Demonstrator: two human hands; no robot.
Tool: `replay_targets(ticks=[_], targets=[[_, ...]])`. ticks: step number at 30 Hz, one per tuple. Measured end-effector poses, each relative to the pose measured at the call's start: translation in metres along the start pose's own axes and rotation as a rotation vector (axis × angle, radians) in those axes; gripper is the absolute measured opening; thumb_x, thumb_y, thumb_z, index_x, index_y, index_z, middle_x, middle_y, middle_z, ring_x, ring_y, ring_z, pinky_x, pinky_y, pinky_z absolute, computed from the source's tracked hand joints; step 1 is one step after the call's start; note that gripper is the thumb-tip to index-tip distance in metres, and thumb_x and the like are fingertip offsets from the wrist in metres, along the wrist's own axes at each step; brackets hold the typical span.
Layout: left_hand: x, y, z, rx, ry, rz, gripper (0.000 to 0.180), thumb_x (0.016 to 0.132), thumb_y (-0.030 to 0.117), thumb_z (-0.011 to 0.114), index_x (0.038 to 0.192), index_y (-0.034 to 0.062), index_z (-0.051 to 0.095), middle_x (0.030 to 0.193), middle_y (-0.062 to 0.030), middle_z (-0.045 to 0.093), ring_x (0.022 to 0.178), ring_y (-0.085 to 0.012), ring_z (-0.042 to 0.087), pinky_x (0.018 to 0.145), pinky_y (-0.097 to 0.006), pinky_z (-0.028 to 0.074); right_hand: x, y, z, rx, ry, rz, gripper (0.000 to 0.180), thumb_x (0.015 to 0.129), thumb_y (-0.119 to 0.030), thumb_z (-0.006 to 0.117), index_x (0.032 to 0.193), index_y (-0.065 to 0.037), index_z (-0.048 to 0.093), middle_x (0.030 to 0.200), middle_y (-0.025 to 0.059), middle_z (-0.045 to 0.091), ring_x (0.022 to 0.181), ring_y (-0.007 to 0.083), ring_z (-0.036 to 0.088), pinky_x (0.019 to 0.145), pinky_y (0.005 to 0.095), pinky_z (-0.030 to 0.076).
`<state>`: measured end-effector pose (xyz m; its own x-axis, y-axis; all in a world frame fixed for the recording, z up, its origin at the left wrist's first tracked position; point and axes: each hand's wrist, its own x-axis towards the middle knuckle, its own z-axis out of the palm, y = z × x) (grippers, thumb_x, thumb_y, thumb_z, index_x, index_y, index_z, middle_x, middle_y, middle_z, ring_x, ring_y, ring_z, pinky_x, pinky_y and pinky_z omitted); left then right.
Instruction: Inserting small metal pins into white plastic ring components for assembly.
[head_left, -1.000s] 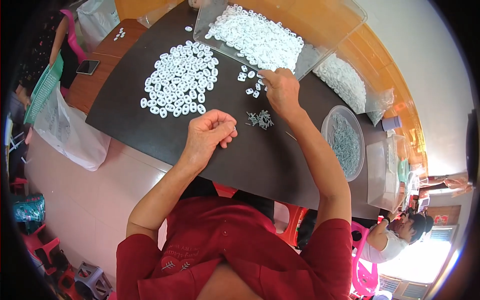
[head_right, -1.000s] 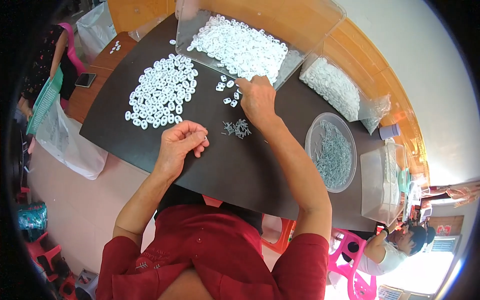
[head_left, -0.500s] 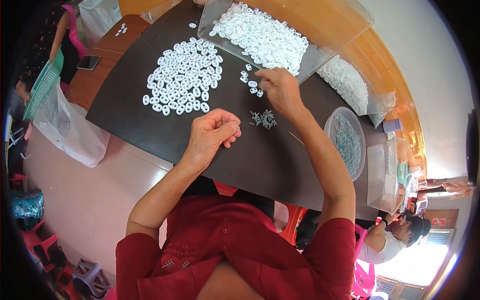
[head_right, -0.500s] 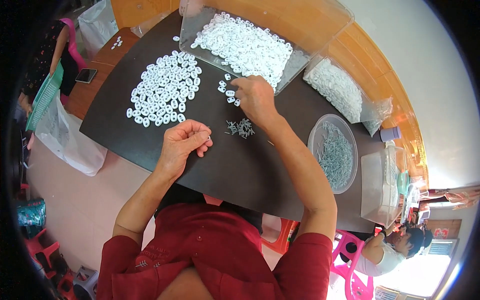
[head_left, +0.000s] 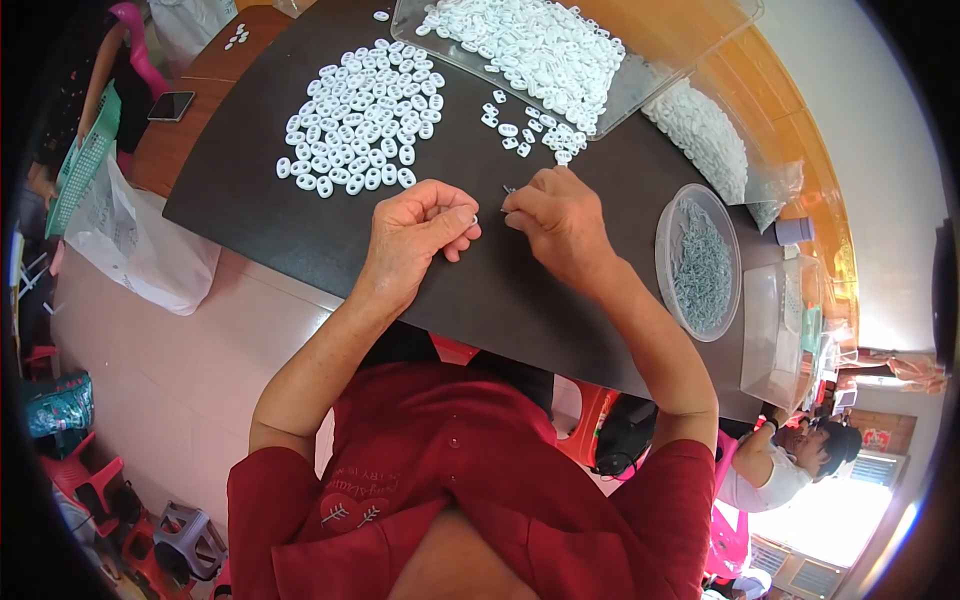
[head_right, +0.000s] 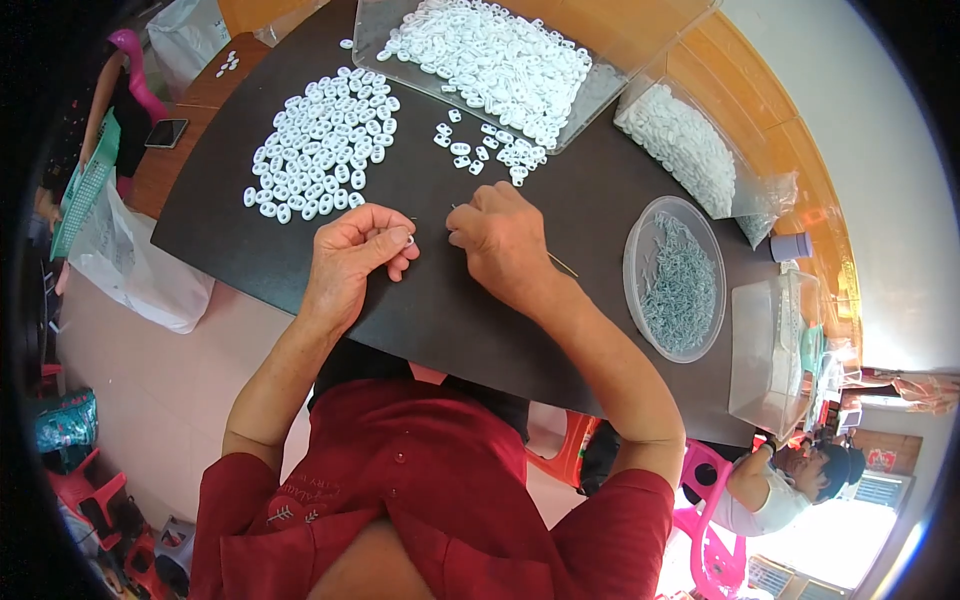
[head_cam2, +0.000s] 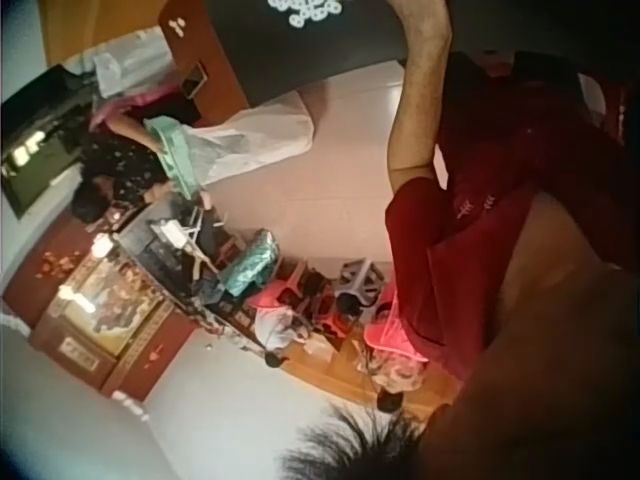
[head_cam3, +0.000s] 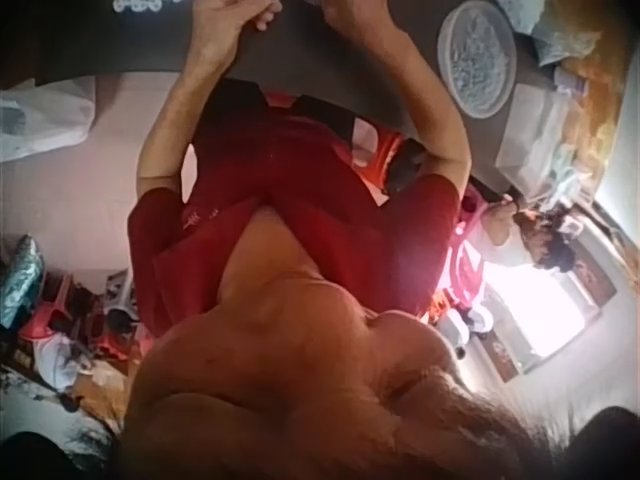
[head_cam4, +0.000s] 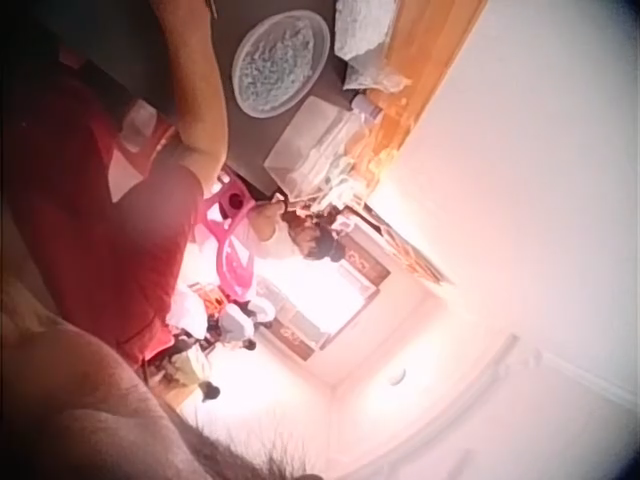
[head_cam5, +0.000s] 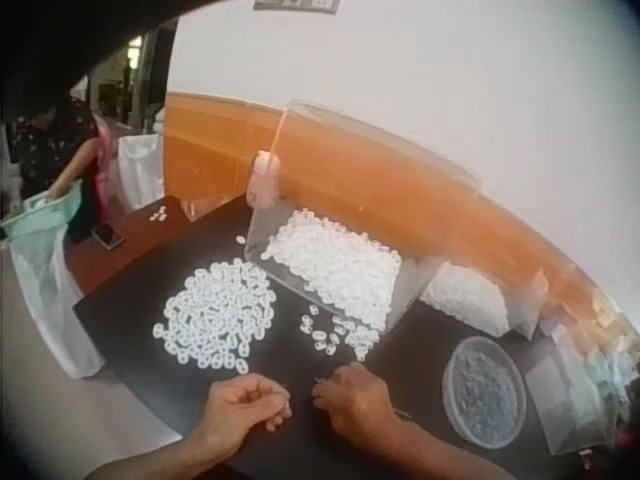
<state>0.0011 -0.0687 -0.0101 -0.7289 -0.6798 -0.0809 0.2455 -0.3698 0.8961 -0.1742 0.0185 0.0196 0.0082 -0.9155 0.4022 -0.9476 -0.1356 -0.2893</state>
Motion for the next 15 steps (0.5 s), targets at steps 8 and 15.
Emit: replay_targets(ticks=[8, 15], targets=[[-0.002, 0.000, -0.001, -0.009, 0.011, 0.012, 0.011, 0.087, 0.010, 0.060, 0.091, -0.0007, 0.062, 0.073, -0.0058, 0.063, 0.061, -0.0069, 0.055, 0.055, -0.019, 0.044, 0.004, -0.001, 0.011, -0.129, -0.060, -0.109, 0.011, 0.067, -0.001, 0.066, 0.071, -0.004, 0.056, 0.070, 0.0070, 0.049, 0.068, 0.0250, 0.048, 0.058, 0.0359, 0.042], [-0.001, 0.000, 0.000, -0.025, 0.010, 0.019, 0.012, 0.087, 0.009, 0.060, 0.093, -0.0015, 0.061, 0.074, -0.0061, 0.063, 0.061, -0.0077, 0.055, 0.055, -0.020, 0.045, 0.002, -0.016, 0.004, 0.020, 0.066, -0.100, 0.010, 0.072, 0.004, 0.062, 0.075, -0.002, 0.055, 0.071, 0.0087, 0.051, 0.065, 0.0239, 0.051, 0.057, 0.0334, 0.043]])
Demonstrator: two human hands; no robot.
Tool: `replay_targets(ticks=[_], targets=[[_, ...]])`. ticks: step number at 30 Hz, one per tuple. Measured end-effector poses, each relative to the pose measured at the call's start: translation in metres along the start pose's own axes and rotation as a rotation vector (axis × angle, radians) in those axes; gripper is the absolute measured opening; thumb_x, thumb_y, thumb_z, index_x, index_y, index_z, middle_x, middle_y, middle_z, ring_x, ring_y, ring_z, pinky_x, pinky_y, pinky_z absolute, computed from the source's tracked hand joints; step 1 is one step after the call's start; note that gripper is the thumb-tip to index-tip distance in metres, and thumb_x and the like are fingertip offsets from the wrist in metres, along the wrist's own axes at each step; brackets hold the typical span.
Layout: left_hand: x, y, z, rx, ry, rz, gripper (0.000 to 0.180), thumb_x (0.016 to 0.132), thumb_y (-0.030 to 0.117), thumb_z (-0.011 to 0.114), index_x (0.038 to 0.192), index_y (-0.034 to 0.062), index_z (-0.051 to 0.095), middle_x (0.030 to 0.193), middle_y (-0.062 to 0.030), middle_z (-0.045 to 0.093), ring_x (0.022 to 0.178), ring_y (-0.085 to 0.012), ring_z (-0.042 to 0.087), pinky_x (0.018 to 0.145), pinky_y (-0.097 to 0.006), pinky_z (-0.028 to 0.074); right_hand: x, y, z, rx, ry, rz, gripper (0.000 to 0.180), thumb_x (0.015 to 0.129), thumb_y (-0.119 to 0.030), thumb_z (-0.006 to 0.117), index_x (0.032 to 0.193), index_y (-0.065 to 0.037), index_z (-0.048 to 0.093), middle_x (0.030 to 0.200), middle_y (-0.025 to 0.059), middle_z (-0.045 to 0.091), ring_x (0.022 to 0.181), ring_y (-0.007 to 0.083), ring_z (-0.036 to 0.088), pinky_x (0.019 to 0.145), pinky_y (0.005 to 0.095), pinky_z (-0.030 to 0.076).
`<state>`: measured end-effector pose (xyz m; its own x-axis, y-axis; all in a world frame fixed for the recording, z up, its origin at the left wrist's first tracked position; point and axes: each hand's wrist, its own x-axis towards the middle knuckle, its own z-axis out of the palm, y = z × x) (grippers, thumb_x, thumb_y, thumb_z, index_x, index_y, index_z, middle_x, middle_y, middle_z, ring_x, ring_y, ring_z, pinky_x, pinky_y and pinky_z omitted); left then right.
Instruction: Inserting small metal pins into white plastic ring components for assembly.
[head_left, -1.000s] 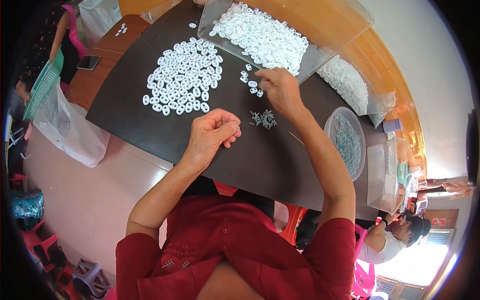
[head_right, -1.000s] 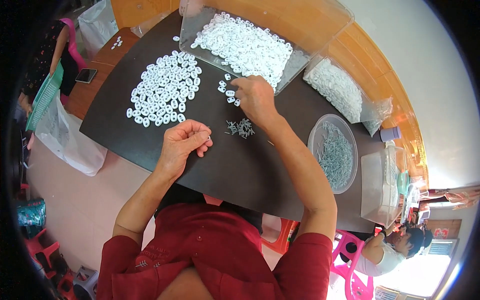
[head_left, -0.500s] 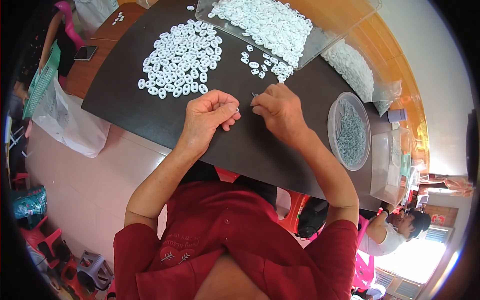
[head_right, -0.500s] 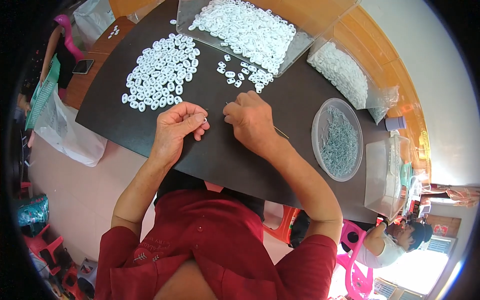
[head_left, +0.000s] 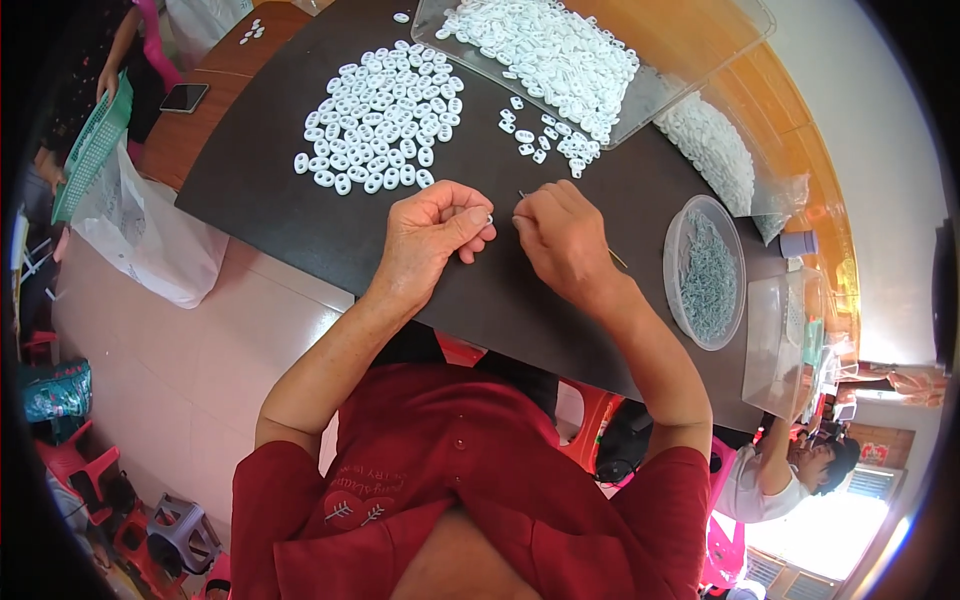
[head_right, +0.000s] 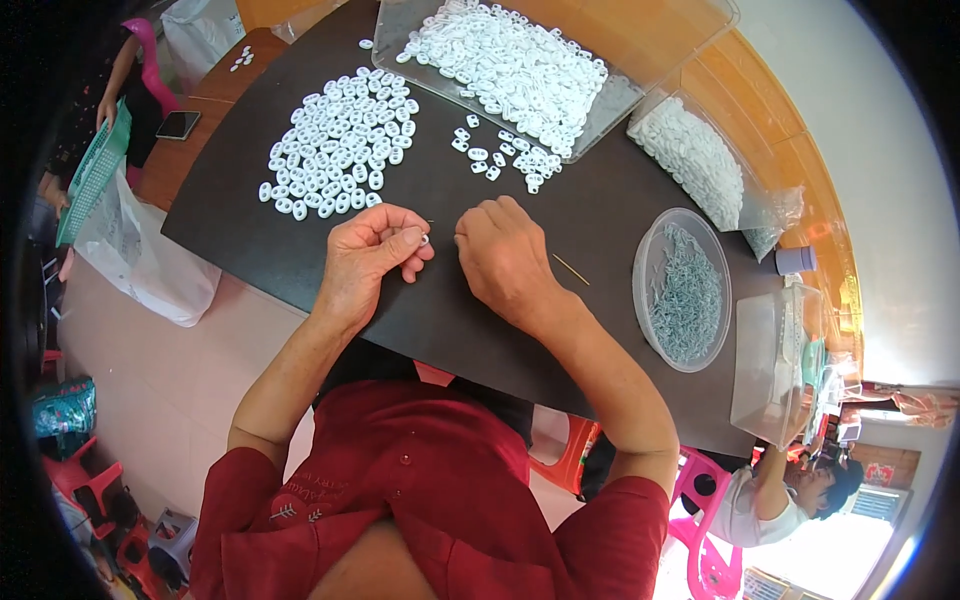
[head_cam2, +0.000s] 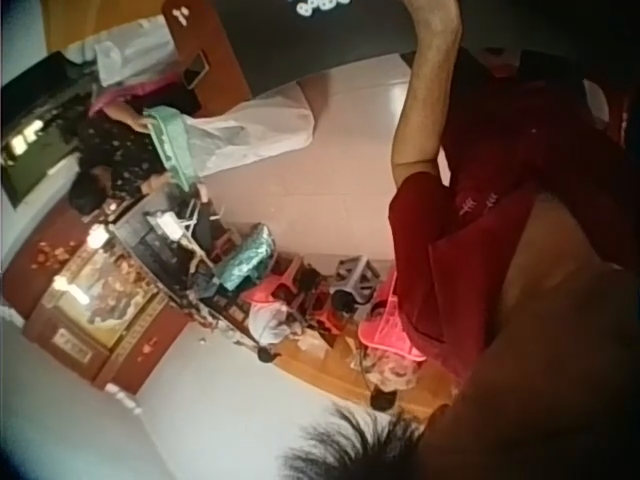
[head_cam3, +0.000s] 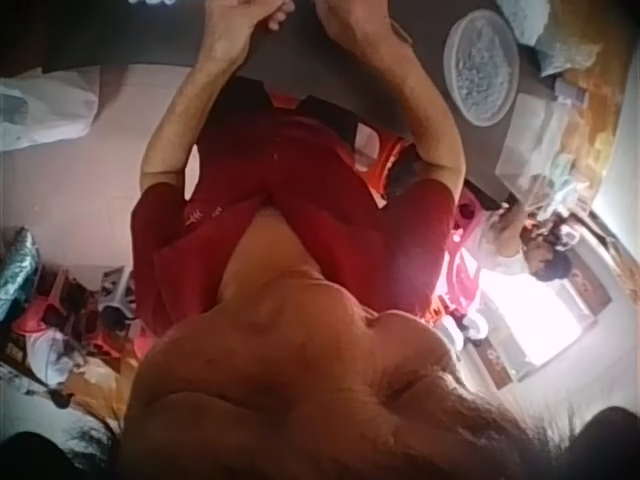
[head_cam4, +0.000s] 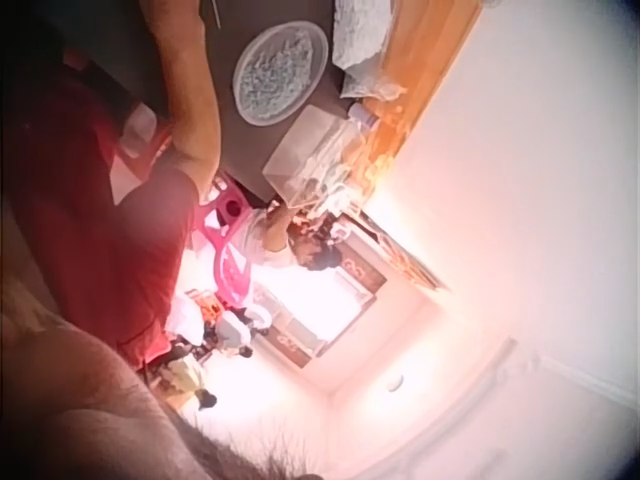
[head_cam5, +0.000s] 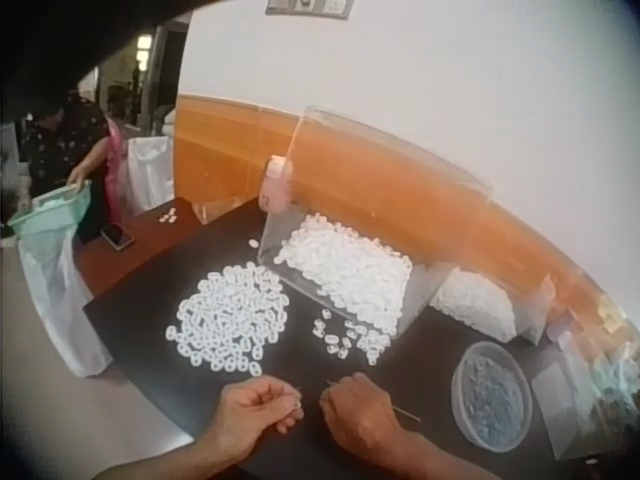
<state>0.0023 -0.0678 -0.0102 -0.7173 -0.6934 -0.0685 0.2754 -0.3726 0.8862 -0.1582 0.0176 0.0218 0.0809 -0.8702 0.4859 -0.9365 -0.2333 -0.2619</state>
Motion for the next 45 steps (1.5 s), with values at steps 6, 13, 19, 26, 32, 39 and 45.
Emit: replay_targets(ticks=[6, 13, 19, 26, 32, 39, 45], targets=[[-0.005, -0.001, 0.002, 0.016, -0.007, 0.017, 0.013, 0.087, 0.007, 0.060, 0.096, -0.0024, 0.062, 0.075, -0.0058, 0.062, 0.064, -0.0082, 0.055, 0.057, -0.020, 0.045, -0.001, -0.020, -0.013, 0.386, -0.048, 0.460, 0.010, 0.078, -0.001, 0.065, 0.086, -0.001, 0.060, 0.077, 0.0027, 0.058, 0.068, 0.0094, 0.052, 0.064, 0.0244, 0.044], [-0.011, -0.001, 0.005, -0.028, -0.022, 0.022, 0.013, 0.086, 0.007, 0.061, 0.095, -0.0022, 0.062, 0.078, -0.0049, 0.062, 0.066, -0.0074, 0.055, 0.059, -0.020, 0.044, 0.001, -0.029, -0.014, 0.595, -0.053, 0.599, 0.012, 0.077, 0.001, 0.065, 0.088, -0.002, 0.061, 0.080, -0.0005, 0.060, 0.073, 0.0062, 0.052, 0.068, 0.0217, 0.044], [-0.015, -0.001, 0.005, 0.032, -0.031, 0.032, 0.012, 0.087, 0.009, 0.062, 0.094, -0.0009, 0.063, 0.078, -0.0037, 0.062, 0.068, -0.0062, 0.054, 0.058, -0.019, 0.042, 0.001, -0.031, -0.014, 0.606, -0.050, 0.551, 0.014, 0.075, 0.001, 0.066, 0.087, -0.002, 0.061, 0.079, -0.0007, 0.060, 0.072, 0.0063, 0.051, 0.068, 0.0218, 0.044], [-0.017, -0.001, 0.007, 0.071, -0.020, 0.028, 0.013, 0.087, 0.012, 0.062, 0.093, 0.0006, 0.063, 0.078, -0.0021, 0.062, 0.068, -0.0053, 0.053, 0.058, -0.018, 0.041, 0.002, -0.032, -0.014, 0.567, -0.079, 0.539, 0.014, 0.074, 0.002, 0.066, 0.087, -0.002, 0.061, 0.078, 0.0003, 0.060, 0.071, 0.0074, 0.051, 0.067, 0.0228, 0.044], [-0.015, -0.003, 0.006, 0.091, -0.014, 0.047, 0.009, 0.086, 0.005, 0.060, 0.093, -0.0004, 0.062, 0.074, 0.0001, 0.058, 0.064, -0.0032, 0.049, 0.053, -0.016, 0.038, 0.003, -0.032, -0.014, 0.540, -0.093, 0.530, 0.014, 0.073, 0.001, 0.068, 0.086, -0.001, 0.061, 0.078, 0.0010, 0.060, 0.071, 0.0082, 0.052, 0.066, 0.0233, 0.045], [-0.016, -0.004, 0.007, 0.130, -0.016, 0.086, 0.007, 0.087, 0.004, 0.059, 0.092, -0.0012, 0.061, 0.075, 0.0016, 0.056, 0.065, -0.0019, 0.047, 0.055, -0.016, 0.037, 0.001, -0.030, -0.013, 0.607, -0.098, 0.558, 0.015, 0.073, 0.001, 0.069, 0.086, -0.001, 0.061, 0.078, 0.0014, 0.061, 0.071, 0.0081, 0.053, 0.066, 0.0232, 0.045], [-0.018, -0.005, 0.008, 0.195, 0.003, 0.101, 0.006, 0.086, 0.002, 0.059, 0.089, -0.0011, 0.062, 0.074, 0.0021, 0.057, 0.065, -0.0026, 0.047, 0.055, -0.017, 0.039, 0.002, -0.032, -0.014, 0.607, -0.100, 0.566, 0.015, 0.072, 0.000, 0.069, 0.086, -0.001, 0.062, 0.077, 0.0008, 0.061, 0.070, 0.0074, 0.053, 0.066, 0.0231, 0.045]])
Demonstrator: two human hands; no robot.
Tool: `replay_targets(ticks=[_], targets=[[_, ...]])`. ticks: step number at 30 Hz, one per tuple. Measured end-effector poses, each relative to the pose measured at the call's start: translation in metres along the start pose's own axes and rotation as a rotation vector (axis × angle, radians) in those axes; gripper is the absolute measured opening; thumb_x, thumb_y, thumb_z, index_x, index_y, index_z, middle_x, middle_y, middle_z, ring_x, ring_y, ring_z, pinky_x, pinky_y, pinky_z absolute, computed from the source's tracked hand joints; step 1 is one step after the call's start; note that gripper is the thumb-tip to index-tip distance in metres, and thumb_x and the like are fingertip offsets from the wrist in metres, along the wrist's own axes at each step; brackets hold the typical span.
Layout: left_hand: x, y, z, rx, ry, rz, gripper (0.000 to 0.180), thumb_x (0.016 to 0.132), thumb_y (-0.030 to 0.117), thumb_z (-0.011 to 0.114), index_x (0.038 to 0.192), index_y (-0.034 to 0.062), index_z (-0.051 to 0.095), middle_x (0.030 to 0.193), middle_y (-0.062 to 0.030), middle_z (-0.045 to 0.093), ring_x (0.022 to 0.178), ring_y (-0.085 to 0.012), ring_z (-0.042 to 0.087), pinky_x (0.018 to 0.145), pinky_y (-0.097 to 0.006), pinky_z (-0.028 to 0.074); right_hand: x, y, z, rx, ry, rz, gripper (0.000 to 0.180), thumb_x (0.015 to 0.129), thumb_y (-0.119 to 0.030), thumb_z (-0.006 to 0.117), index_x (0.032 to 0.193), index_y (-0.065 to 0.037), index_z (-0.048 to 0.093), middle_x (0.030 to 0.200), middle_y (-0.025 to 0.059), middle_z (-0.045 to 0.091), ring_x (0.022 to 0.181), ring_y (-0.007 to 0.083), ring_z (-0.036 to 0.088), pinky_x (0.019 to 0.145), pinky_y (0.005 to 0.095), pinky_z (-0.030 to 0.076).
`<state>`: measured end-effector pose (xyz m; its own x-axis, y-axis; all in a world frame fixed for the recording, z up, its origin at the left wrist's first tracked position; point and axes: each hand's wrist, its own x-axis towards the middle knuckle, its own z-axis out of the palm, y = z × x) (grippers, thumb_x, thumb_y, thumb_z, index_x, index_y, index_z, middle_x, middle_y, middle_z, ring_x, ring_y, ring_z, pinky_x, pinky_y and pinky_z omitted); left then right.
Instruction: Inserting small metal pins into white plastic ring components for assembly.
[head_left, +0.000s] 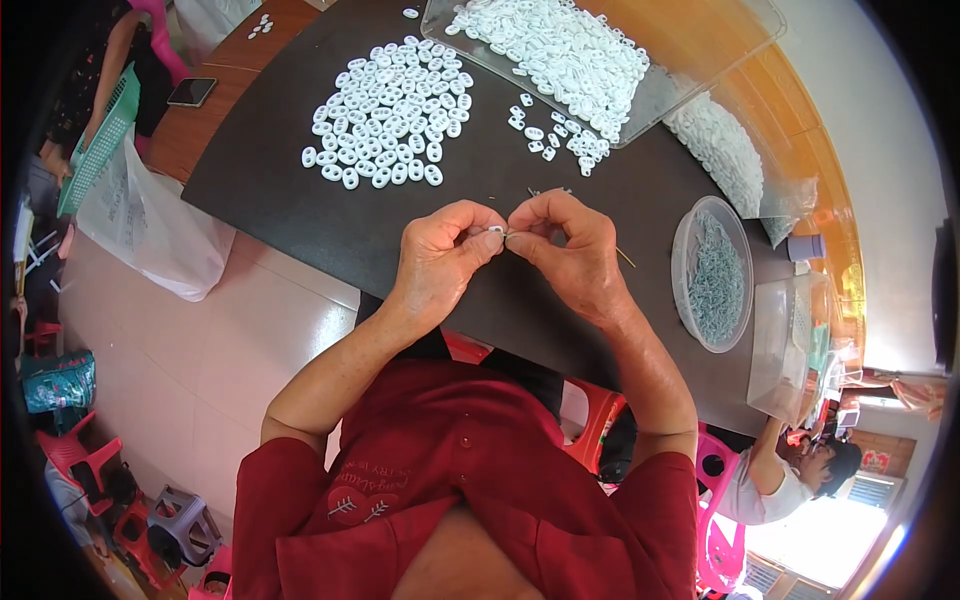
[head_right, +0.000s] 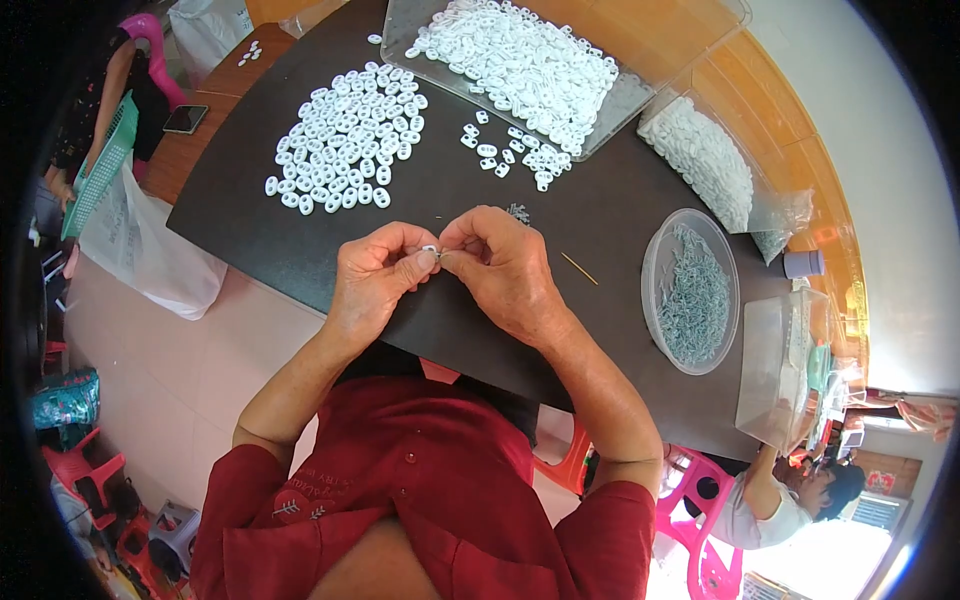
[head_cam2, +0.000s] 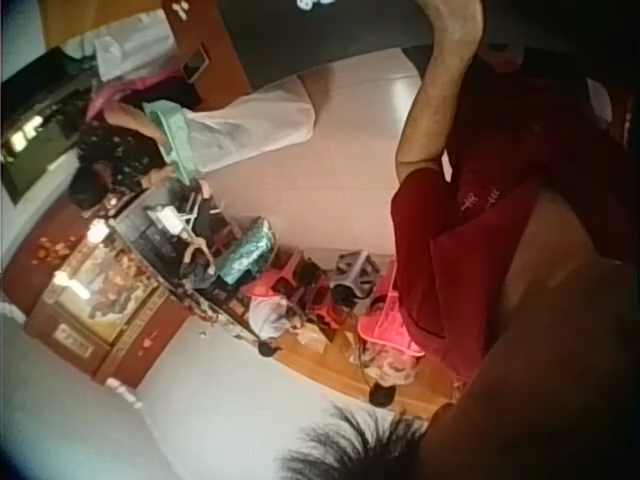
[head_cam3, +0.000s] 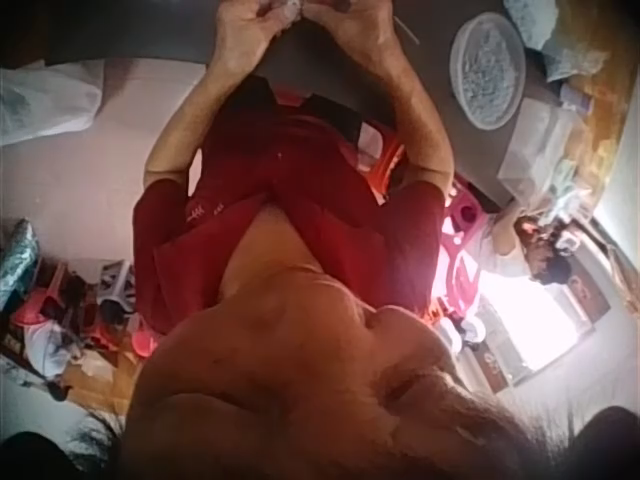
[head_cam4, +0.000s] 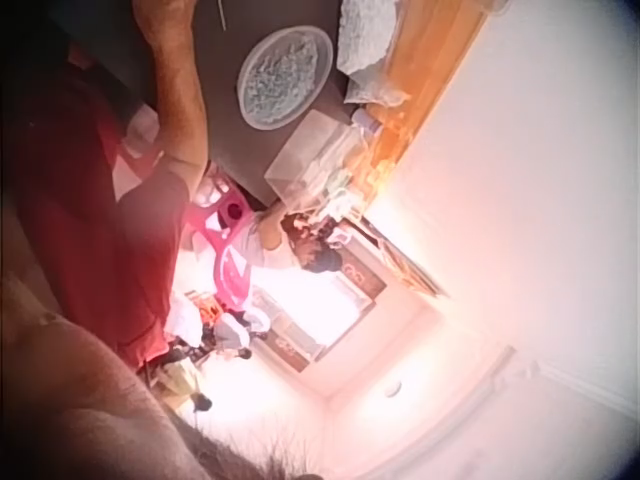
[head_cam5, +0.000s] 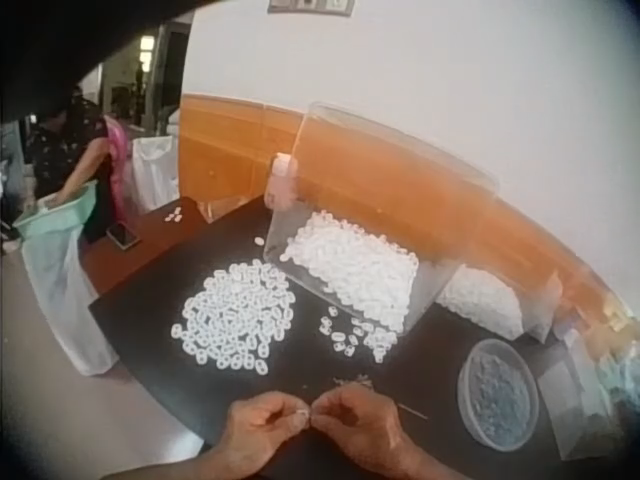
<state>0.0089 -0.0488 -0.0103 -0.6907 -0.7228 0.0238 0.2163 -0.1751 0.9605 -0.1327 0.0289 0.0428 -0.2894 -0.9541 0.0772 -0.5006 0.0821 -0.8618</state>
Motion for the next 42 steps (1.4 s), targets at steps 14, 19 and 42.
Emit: replay_targets(ticks=[14, 19, 42], targets=[[-0.005, 0.000, -0.001, 0.077, 0.051, 0.083, 0.010, 0.086, 0.006, 0.062, 0.093, -0.0013, 0.063, 0.079, -0.0016, 0.060, 0.069, -0.0059, 0.052, 0.061, -0.019, 0.043, 0.005, -0.001, 0.010, 0.249, 0.036, 0.119, 0.013, 0.073, 0.006, 0.065, 0.083, 0.001, 0.061, 0.078, 0.0017, 0.061, 0.071, 0.0060, 0.057, 0.064, 0.0194, 0.046], [-0.006, -0.007, 0.002, 0.297, 0.122, 0.219, 0.010, 0.085, 0.006, 0.063, 0.091, -0.0014, 0.064, 0.077, -0.0014, 0.060, 0.066, -0.0057, 0.052, 0.057, -0.019, 0.043, 0.008, 0.001, 0.014, 0.216, 0.047, 0.116, 0.012, 0.073, 0.007, 0.064, 0.082, 0.001, 0.061, 0.076, 0.0021, 0.061, 0.069, 0.0062, 0.057, 0.063, 0.0197, 0.046], [0.011, -0.002, -0.001, -0.283, 0.142, -0.096, 0.010, 0.084, -0.002, 0.058, 0.093, -0.0068, 0.062, 0.076, -0.0079, 0.063, 0.063, -0.0092, 0.056, 0.053, -0.020, 0.045, 0.023, 0.008, 0.014, -0.002, 0.001, -0.003, 0.002, 0.083, 0.002, 0.056, 0.081, 0.002, 0.057, 0.072, 0.0037, 0.059, 0.068, 0.0077, 0.056, 0.062, 0.0222, 0.045]])
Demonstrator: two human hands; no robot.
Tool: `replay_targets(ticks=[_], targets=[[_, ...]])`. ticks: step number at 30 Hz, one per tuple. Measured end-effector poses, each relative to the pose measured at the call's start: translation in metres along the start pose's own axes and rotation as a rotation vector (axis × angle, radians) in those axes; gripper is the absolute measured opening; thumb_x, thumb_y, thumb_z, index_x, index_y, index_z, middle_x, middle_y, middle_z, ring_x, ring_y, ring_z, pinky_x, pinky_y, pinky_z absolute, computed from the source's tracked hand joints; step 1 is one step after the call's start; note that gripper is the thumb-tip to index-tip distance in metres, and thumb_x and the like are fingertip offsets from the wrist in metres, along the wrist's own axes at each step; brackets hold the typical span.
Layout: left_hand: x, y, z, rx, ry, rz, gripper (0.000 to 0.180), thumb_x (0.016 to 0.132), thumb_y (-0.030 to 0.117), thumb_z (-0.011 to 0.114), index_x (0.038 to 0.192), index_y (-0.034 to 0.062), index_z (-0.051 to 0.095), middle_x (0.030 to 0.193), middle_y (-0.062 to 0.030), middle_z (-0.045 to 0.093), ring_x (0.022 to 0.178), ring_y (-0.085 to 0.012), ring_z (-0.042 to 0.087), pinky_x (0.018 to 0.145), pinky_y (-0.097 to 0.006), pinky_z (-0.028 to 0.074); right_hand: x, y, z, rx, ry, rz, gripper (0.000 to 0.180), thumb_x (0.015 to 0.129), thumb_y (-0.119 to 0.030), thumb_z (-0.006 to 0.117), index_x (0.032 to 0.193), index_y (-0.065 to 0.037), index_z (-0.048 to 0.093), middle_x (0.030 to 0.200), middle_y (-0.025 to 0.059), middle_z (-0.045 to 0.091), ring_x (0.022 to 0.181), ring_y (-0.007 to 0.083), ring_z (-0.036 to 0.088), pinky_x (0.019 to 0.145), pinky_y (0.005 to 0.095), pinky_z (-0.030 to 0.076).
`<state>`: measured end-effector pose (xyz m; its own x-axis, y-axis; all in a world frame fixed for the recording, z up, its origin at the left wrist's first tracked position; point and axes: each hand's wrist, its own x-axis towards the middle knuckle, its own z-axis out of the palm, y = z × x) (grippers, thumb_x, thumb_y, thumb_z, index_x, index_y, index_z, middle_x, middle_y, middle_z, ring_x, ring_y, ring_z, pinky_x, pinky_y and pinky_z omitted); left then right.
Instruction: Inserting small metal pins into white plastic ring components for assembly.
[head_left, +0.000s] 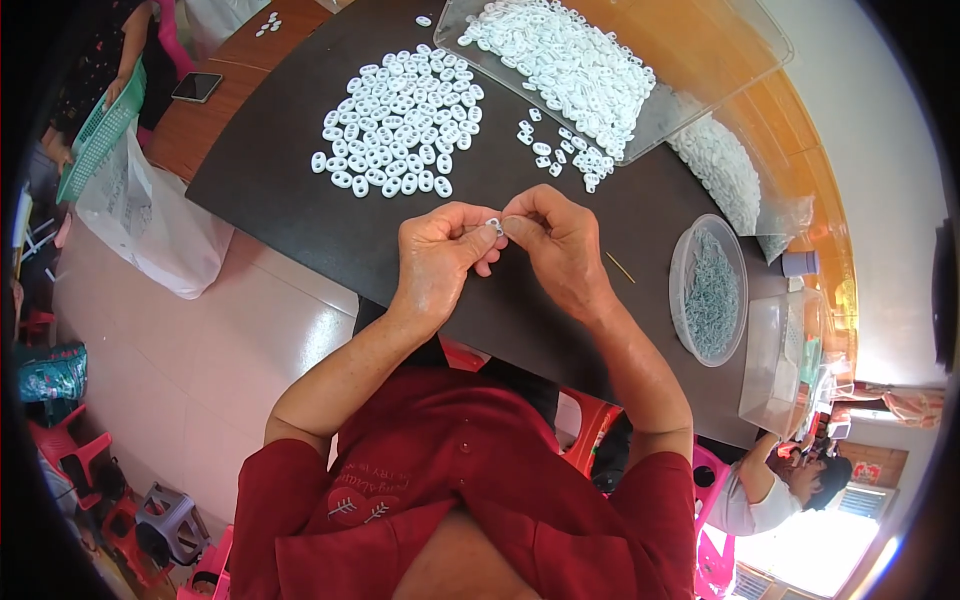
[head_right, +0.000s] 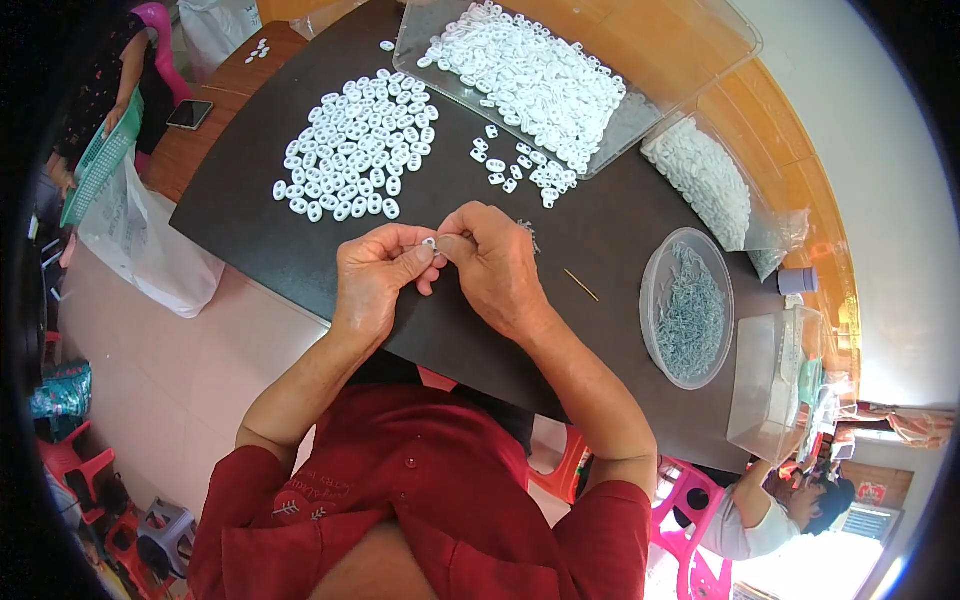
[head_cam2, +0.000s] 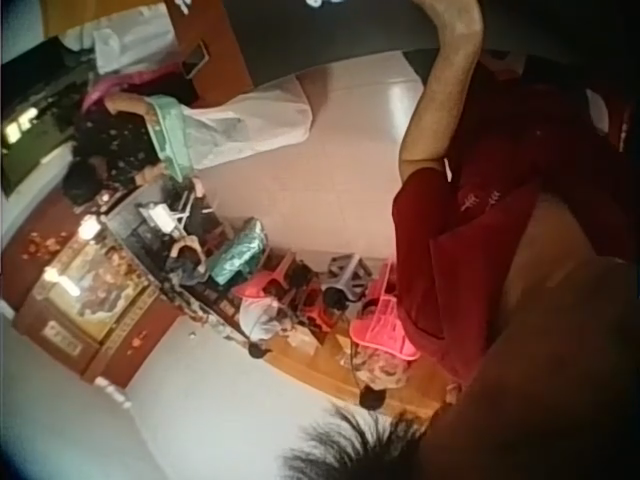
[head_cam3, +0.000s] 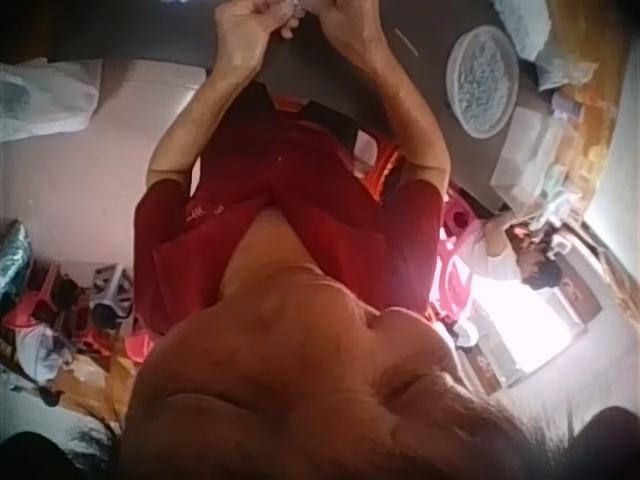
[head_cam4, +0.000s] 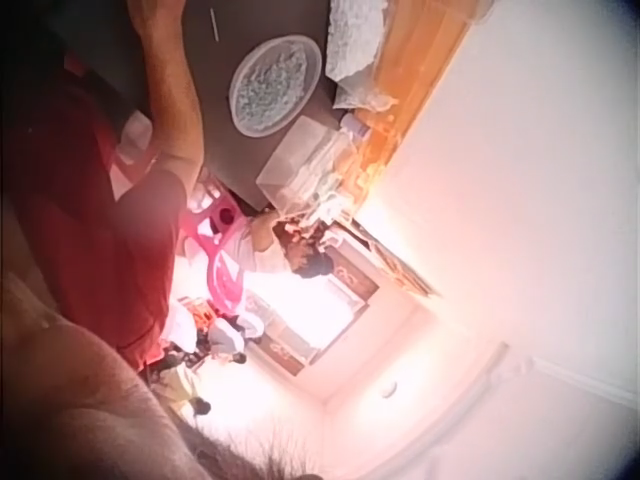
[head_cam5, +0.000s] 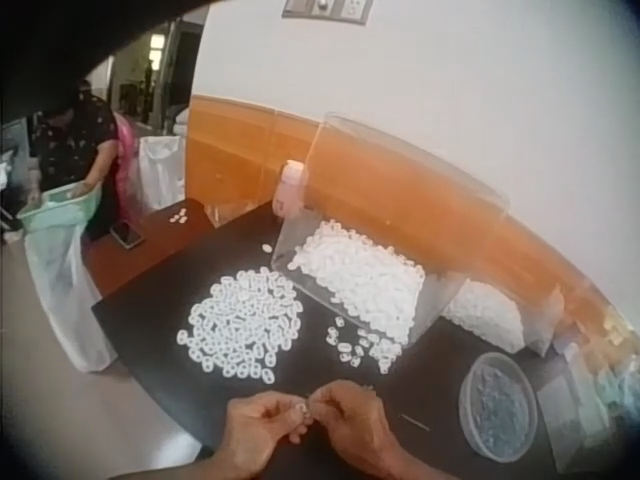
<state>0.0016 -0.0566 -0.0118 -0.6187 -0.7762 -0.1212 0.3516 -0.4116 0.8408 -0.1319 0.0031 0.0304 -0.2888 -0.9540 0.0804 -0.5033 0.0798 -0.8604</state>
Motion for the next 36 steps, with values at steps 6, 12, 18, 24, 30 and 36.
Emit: replay_targets(ticks=[6, 12, 18, 24, 30, 36], targets=[[-0.002, 0.000, 0.001, 0.000, 0.034, 0.022, 0.010, 0.085, -0.001, 0.057, 0.093, -0.0066, 0.062, 0.077, -0.0086, 0.063, 0.063, -0.0100, 0.056, 0.054, -0.021, 0.046, -0.001, 0.005, 0.010, -0.273, 0.111, -0.268, 0.001, 0.083, 0.001, 0.055, 0.083, 0.001, 0.055, 0.074, 0.0043, 0.056, 0.069, 0.0097, 0.055, 0.062, 0.0248, 0.045], [0.000, 0.001, -0.001, -0.025, 0.030, 0.043, 0.013, 0.087, 0.002, 0.057, 0.096, -0.0055, 0.061, 0.079, -0.0075, 0.063, 0.066, -0.0084, 0.057, 0.057, -0.020, 0.046, 0.010, 0.012, -0.009, -0.076, 0.139, -0.143, 0.005, 0.082, -0.002, 0.060, 0.082, 0.002, 0.061, 0.077, 0.0060, 0.059, 0.071, 0.0124, 0.056, 0.066, 0.0248, 0.045], [0.000, 0.000, -0.001, -0.003, 0.019, 0.048, 0.014, 0.088, 0.006, 0.057, 0.098, -0.0042, 0.061, 0.081, -0.0076, 0.064, 0.067, -0.0079, 0.057, 0.059, -0.020, 0.046, 0.069, 0.048, -0.048, -0.618, 0.299, -0.247, 0.017, 0.074, -0.009, 0.063, 0.088, -0.003, 0.067, 0.076, 0.0154, 0.062, 0.078, 0.0282, 0.059, 0.071, 0.0365, 0.046], [-0.002, 0.001, 0.000, 0.025, 0.016, 0.045, 0.014, 0.089, 0.006, 0.057, 0.098, -0.0038, 0.061, 0.081, -0.0066, 0.064, 0.068, -0.0070, 0.057, 0.059, -0.019, 0.046, 0.086, 0.059, -0.040, -0.792, 0.205, -0.273, 0.010, 0.072, -0.010, 0.063, 0.079, -0.003, 0.065, 0.070, 0.0153, 0.058, 0.075, 0.0325, 0.055, 0.067, 0.0422, 0.044], [-0.001, 0.000, -0.001, 0.019, 0.015, 0.053, 0.015, 0.089, 0.006, 0.058, 0.098, -0.0040, 0.061, 0.080, -0.0078, 0.064, 0.067, -0.0084, 0.057, 0.059, -0.020, 0.047, 0.086, 0.055, -0.036, -0.723, 0.163, -0.301, 0.008, 0.073, -0.008, 0.063, 0.075, -0.001, 0.060, 0.069, 0.0144, 0.058, 0.068, 0.0302, 0.056, 0.062, 0.0393, 0.044], [-0.001, 0.000, -0.003, -0.001, 0.019, 0.067, 0.014, 0.089, 0.007, 0.058, 0.096, -0.0045, 0.061, 0.082, -0.0098, 0.064, 0.068, -0.0106, 0.058, 0.060, -0.022, 0.048, 0.049, 0.016, -0.028, -0.202, 0.104, -0.036, 0.009, 0.077, -0.008, 0.066, 0.079, -0.001, 0.061, 0.065, -0.0002, 0.054, 0.060, 0.0078, 0.048, 0.054, 0.0240, 0.039]])
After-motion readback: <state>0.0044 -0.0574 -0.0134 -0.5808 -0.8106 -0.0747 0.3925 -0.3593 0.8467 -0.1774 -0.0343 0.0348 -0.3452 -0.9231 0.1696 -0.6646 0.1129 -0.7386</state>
